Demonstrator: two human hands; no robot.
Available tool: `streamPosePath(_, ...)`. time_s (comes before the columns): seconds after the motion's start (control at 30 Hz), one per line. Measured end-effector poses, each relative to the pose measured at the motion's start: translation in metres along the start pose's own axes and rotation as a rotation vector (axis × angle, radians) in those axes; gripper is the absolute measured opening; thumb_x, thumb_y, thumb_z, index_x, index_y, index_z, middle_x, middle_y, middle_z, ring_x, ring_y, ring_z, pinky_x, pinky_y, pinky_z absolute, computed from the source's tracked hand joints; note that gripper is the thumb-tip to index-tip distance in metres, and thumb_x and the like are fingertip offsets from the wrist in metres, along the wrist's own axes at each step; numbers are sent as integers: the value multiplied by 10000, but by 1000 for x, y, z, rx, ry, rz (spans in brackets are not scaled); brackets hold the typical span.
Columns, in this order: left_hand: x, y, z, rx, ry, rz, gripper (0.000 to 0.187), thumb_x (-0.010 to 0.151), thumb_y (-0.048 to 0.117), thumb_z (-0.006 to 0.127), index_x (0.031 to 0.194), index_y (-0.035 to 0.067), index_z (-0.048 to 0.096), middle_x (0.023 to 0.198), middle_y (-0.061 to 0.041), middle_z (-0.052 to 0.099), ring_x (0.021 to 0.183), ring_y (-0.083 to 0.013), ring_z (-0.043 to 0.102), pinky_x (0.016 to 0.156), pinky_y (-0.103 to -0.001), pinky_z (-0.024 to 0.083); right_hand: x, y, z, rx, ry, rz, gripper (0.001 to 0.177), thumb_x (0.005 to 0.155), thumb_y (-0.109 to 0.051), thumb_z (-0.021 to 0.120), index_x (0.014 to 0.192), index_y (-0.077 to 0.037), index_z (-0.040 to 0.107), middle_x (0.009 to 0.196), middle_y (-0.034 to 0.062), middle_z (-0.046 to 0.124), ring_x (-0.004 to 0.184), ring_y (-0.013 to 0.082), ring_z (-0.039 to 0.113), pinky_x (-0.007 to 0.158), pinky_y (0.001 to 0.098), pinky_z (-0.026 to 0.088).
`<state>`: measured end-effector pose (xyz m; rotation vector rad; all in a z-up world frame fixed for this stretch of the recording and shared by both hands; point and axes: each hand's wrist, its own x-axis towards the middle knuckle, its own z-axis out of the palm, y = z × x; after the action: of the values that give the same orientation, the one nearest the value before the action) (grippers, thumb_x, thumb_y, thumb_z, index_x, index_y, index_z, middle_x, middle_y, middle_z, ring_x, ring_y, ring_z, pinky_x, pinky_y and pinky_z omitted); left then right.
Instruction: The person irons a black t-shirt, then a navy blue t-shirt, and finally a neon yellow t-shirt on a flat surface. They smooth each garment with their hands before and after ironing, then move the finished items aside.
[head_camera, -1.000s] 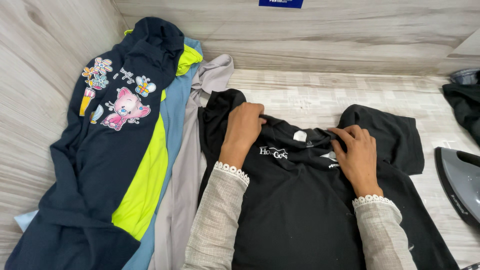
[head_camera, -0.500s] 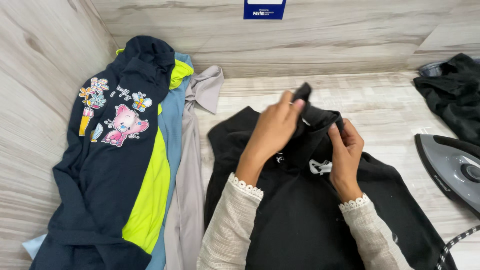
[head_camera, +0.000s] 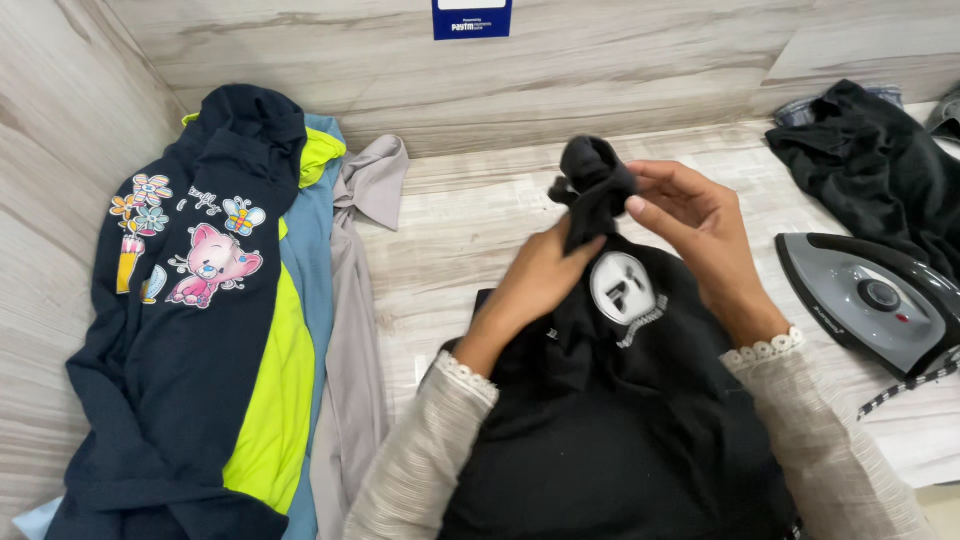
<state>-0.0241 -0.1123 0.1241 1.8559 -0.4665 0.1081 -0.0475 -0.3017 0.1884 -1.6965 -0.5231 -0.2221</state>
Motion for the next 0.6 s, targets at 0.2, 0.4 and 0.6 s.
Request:
streamPosePath(0.2, 3, 21, -122, 783, 255, -104, 475, 993, 478, 523, 1058, 55, 730, 943, -241, 736, 942, -448, 691, 828, -550, 504, -19, 52, -33, -315, -284, 512, 962, 742, -553, 695, 1573, -191, 371, 1538, 154, 501, 1446, 317, 444, 1139, 497, 352)
streamPosePath(0.4, 37, 36, -140, 576, 270, -75, 461, 969, 463, 560, 1130, 59, 712, 1011, -223, 734, 996, -391, 680, 865, -500, 508, -50, 118, 37, -103, -659, 365, 1286, 705, -525, 825, 1615, -81, 32, 1665, 217, 158, 1553, 346, 152, 1223, 490, 199)
streamPosePath(0.6, 119, 14, -131, -572, 222, -409, 465, 900, 346, 658, 1247, 40, 609, 1225, -127, 714, 1068, -253, 714, 928, -430, 595, -67, 208, 80, 670, -532, 765, 1023, 894, -478, 748, 1566, 9, 149, 1612, 214, 253, 1406, 302, 319, 1146, 447, 334)
